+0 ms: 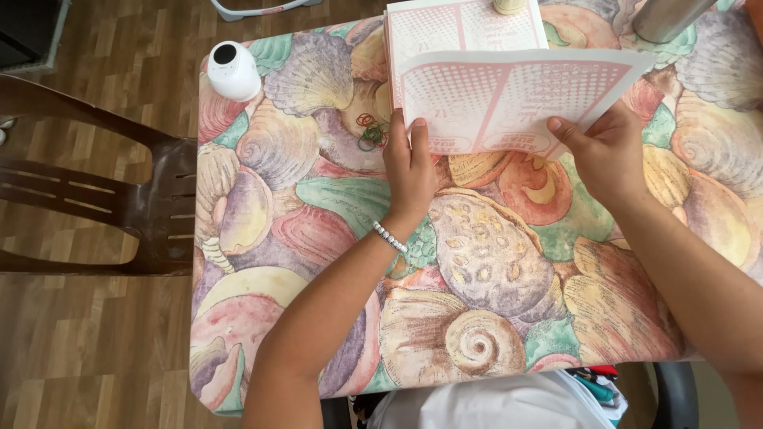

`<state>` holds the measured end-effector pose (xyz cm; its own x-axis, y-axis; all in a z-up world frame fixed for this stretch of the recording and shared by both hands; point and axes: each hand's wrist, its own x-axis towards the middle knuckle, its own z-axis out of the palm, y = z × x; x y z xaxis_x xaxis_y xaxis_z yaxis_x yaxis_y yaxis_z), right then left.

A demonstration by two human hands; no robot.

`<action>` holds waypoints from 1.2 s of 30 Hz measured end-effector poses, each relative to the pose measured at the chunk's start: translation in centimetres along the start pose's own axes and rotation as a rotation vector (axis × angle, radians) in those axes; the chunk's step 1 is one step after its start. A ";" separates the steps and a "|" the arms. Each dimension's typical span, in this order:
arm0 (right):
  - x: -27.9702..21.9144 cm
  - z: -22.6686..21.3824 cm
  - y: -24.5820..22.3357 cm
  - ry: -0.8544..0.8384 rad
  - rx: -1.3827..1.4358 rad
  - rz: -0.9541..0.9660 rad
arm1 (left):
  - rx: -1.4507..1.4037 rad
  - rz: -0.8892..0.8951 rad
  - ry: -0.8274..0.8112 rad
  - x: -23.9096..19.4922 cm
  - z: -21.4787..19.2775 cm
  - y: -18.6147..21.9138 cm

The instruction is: Folding flat paper sheets into bags and stacking them on a table.

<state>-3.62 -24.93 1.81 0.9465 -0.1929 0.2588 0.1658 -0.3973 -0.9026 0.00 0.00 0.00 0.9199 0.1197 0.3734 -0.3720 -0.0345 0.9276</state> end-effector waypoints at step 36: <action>1.1 1.0 -15.0 -0.664 -0.754 -0.199 | 0.082 -0.323 -0.262 -4.3 -8.5 9.4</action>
<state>-4.78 -18.26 15.28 0.9212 0.3829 -0.0697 0.3361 -0.8730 -0.3535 -8.52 7.58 7.00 0.9919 -0.1191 0.0440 -0.0580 -0.1168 0.9915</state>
